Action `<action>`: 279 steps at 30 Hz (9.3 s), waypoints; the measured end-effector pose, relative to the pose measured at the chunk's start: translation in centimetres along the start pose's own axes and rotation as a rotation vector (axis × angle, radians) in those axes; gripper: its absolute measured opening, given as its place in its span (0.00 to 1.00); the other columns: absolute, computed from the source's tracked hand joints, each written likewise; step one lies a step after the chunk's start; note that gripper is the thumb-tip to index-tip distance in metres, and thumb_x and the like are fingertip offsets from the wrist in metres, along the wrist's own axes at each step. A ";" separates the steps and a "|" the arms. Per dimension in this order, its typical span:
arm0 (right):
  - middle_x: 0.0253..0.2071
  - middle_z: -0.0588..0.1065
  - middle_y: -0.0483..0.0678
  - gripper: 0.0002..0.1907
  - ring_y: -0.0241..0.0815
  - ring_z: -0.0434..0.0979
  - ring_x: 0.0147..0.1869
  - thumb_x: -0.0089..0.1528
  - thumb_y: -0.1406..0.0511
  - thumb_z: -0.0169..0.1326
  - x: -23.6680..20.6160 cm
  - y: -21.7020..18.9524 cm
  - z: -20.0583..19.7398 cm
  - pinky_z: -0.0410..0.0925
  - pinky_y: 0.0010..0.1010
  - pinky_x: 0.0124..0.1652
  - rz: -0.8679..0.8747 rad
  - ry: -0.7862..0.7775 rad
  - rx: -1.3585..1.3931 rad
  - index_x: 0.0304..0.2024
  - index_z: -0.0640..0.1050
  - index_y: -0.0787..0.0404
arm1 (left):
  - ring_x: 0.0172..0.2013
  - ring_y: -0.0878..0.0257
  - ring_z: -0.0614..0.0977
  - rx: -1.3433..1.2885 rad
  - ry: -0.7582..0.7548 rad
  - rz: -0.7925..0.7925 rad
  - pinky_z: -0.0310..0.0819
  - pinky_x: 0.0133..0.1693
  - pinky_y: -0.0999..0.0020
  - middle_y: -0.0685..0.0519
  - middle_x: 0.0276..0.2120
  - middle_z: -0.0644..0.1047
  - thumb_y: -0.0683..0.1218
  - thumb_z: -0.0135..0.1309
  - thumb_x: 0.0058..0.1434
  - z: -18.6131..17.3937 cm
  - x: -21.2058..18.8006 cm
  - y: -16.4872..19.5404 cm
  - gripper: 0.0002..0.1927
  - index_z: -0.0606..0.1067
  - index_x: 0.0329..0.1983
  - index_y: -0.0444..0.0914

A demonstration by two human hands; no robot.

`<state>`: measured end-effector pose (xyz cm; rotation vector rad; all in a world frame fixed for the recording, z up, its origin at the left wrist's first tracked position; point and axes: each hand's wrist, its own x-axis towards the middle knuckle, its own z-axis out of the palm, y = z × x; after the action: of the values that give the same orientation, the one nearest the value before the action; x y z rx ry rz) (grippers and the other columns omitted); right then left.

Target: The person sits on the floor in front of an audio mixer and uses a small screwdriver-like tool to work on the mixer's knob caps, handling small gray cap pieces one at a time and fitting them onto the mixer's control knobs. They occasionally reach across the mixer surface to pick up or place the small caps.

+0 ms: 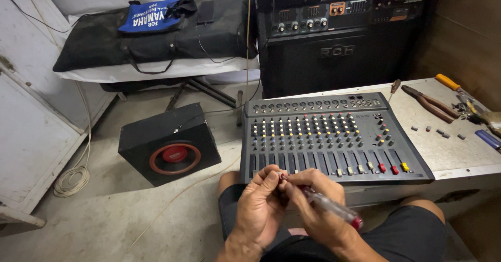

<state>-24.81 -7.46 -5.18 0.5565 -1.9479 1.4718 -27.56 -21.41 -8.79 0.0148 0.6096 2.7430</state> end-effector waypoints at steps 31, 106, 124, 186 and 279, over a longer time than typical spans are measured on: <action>0.27 0.73 0.50 0.05 0.36 0.69 0.29 0.63 0.71 0.54 -0.6 3.7 -0.2 0.64 0.27 0.30 0.582 0.132 0.741 0.38 0.73 0.67 | 0.33 0.65 0.76 -0.032 0.010 -0.017 0.71 0.38 0.70 0.56 0.33 0.76 0.48 0.56 0.65 -0.2 -0.2 0.6 0.08 0.75 0.40 0.39; 0.31 0.78 0.48 0.05 0.31 0.72 0.32 0.64 0.69 0.56 -1.4 3.0 -0.3 0.67 0.24 0.34 0.395 0.052 0.380 0.37 0.76 0.66 | 0.36 0.62 0.78 0.060 -0.029 -0.032 0.74 0.44 0.66 0.52 0.33 0.78 0.46 0.52 0.69 0.1 -0.8 0.6 0.09 0.74 0.45 0.35; 0.25 0.76 0.50 0.06 0.37 0.71 0.28 0.61 0.68 0.54 -0.3 4.2 -0.4 0.65 0.28 0.29 0.700 -0.015 0.554 0.33 0.74 0.66 | 0.33 0.65 0.75 0.211 -0.020 0.041 0.69 0.39 0.68 0.54 0.32 0.77 0.46 0.53 0.68 -0.7 -0.4 -0.2 0.09 0.75 0.40 0.35; 0.46 0.78 0.53 0.16 0.39 0.80 0.50 0.56 0.83 0.58 -2.5 0.7 0.4 0.76 0.30 0.46 0.344 0.061 0.584 0.44 0.74 0.66 | 0.41 0.63 0.81 0.135 -0.080 -0.056 0.75 0.51 0.61 0.52 0.38 0.80 0.47 0.50 0.69 1.5 -3.5 0.2 0.11 0.75 0.49 0.36; 0.35 0.79 0.50 0.08 0.33 0.75 0.35 0.62 0.75 0.58 -2.7 -1.4 -1.9 0.69 0.24 0.37 -0.060 0.089 0.266 0.41 0.73 0.64 | 0.36 0.60 0.75 -0.062 -0.127 0.019 0.71 0.43 0.64 0.50 0.32 0.75 0.42 0.55 0.65 1.5 -2.5 0.8 0.07 0.74 0.41 0.33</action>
<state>-21.46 -6.11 -5.75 0.6477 -1.6644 1.6996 -25.34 -22.31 -6.97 0.1797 0.4914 2.7519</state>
